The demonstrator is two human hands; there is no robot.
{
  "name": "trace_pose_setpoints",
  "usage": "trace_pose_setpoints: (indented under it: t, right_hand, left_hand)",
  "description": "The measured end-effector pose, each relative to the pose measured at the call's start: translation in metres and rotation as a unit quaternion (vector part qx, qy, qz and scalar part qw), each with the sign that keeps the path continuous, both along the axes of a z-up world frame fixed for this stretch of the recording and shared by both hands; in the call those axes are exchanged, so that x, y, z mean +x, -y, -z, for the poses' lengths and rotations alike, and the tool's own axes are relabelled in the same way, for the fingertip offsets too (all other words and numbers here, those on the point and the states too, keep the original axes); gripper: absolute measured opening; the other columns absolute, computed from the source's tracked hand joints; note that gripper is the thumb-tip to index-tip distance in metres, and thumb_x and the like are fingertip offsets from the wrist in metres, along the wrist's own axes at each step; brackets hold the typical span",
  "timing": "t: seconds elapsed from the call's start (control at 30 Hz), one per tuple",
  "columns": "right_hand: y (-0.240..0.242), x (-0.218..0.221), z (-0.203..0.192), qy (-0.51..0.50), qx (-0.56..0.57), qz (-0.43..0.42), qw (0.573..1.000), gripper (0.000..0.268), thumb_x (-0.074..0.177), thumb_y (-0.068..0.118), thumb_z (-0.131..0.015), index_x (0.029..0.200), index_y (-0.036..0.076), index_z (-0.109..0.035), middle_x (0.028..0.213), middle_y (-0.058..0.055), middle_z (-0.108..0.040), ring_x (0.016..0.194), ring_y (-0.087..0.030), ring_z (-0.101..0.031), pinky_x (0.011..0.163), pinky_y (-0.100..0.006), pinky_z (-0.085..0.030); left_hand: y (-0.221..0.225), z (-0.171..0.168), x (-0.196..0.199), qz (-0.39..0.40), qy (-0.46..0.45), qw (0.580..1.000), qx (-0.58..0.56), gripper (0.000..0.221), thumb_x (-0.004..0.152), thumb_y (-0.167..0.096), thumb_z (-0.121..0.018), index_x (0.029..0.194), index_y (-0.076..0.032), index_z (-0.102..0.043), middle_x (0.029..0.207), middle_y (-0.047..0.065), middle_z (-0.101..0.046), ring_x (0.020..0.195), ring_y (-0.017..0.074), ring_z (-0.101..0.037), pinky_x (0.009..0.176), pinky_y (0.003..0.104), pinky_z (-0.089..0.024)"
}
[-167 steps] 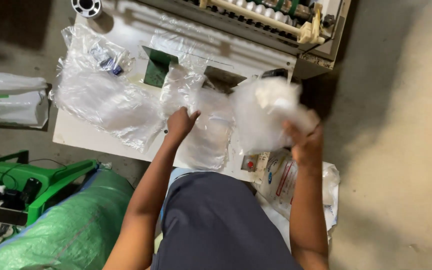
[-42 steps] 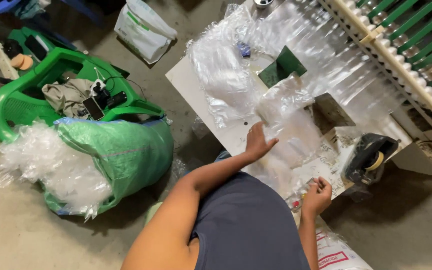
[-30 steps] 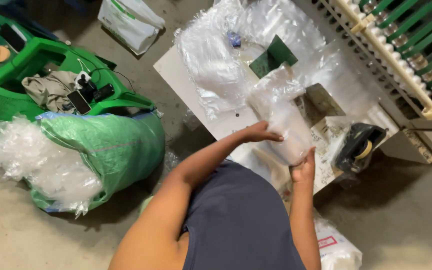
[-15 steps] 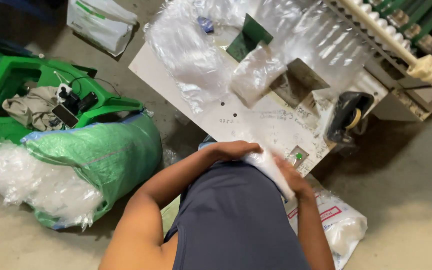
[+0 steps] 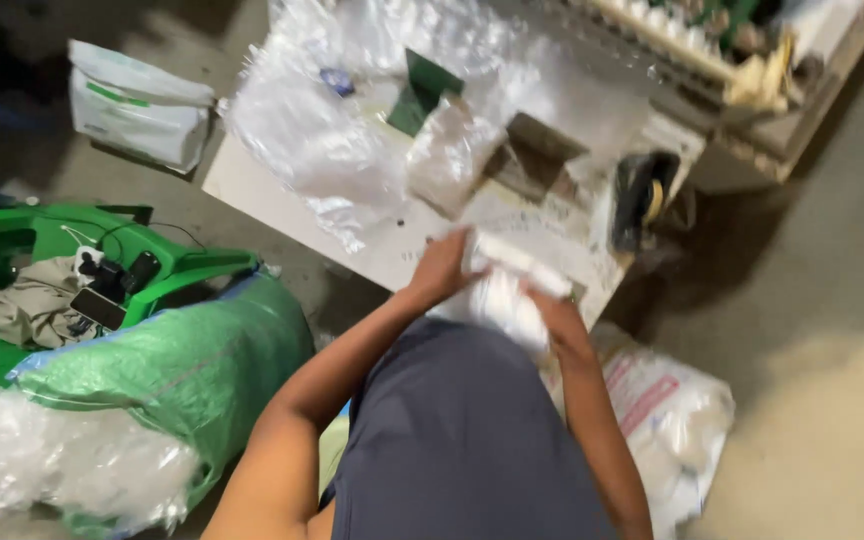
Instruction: Folding and stacking plastic bags as they are produced by a packaging machine
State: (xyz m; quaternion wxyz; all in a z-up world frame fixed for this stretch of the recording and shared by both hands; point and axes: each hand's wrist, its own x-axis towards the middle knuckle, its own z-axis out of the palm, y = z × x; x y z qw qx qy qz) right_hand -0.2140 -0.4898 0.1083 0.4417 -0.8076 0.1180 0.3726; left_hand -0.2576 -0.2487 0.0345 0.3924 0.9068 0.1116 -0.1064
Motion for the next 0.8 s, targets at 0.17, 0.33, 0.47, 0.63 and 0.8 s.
trace_pose_setpoints:
  t: [0.17, 0.33, 0.47, 0.63, 0.8]
  right_hand:
    - [-0.048, -0.002, 0.019, 0.076, 0.200, 0.167, 0.962, 0.055, 0.087, 0.020, -0.083, 0.137, 0.006, -0.064, 0.130, -0.012, -0.067, 0.118, -0.019, -0.057, 0.101, -0.045, -0.050]
    - [-0.047, -0.005, 0.024, 0.129, 0.276, 0.203, 0.931, 0.068, 0.084, 0.002, -0.087, 0.143, 0.001, -0.053, 0.135, -0.012, -0.062, 0.112, -0.013, -0.052, 0.091, -0.042, -0.050]
    - [-0.029, -0.016, 0.025, -0.042, 0.243, 0.352, 0.903, 0.046, 0.079, 0.008, -0.090, 0.121, 0.000, -0.071, 0.112, -0.012, -0.074, 0.099, -0.024, -0.071, 0.083, -0.048, -0.058]
    - [0.011, 0.007, 0.058, 0.062, 0.194, 0.425, 0.882, 0.048, 0.074, 0.008, -0.095, 0.114, -0.003, -0.073, 0.104, -0.018, -0.074, 0.098, -0.025, -0.072, 0.079, -0.046, -0.057]
    - [0.026, 0.029, 0.081, 0.198, 0.187, 0.323, 0.907, 0.060, 0.083, 0.009, -0.090, 0.134, -0.002, -0.061, 0.130, -0.017, -0.063, 0.122, -0.025, -0.057, 0.097, -0.048, -0.050]
  left_hand:
    - [0.016, -0.073, 0.030, -0.246, -0.115, 0.854, -0.445, 0.091, 0.075, -0.051, -0.089, 0.138, -0.002, -0.046, 0.132, 0.017, -0.051, 0.118, 0.0339, -0.051, 0.107, 0.052, -0.042]
    - [0.032, -0.036, 0.033, -0.378, -0.044, 0.682, -0.624, 0.068, 0.077, -0.031, -0.095, 0.123, 0.007, -0.063, 0.107, 0.020, -0.069, 0.096, 0.0331, -0.067, 0.090, 0.055, -0.052]
    - [0.044, 0.007, 0.008, -0.199, 0.012, 0.887, -0.417, 0.059, 0.092, -0.037, -0.080, 0.130, 0.003, -0.058, 0.124, 0.025, -0.067, 0.123, 0.0392, -0.062, 0.106, 0.055, -0.049]
    - [0.026, 0.131, -0.009, 0.143, -0.025, 0.964, 0.224, 0.045, 0.073, -0.029, -0.089, 0.108, -0.013, -0.067, 0.098, 0.011, -0.075, 0.114, 0.0353, -0.066, 0.093, 0.055, -0.050]
    - [0.001, 0.038, -0.035, 0.126, 0.429, 0.880, 0.159, 0.010, 0.090, -0.014, -0.075, 0.092, -0.013, -0.066, 0.140, 0.007, -0.062, 0.140, 0.0292, -0.052, 0.118, 0.049, -0.039]
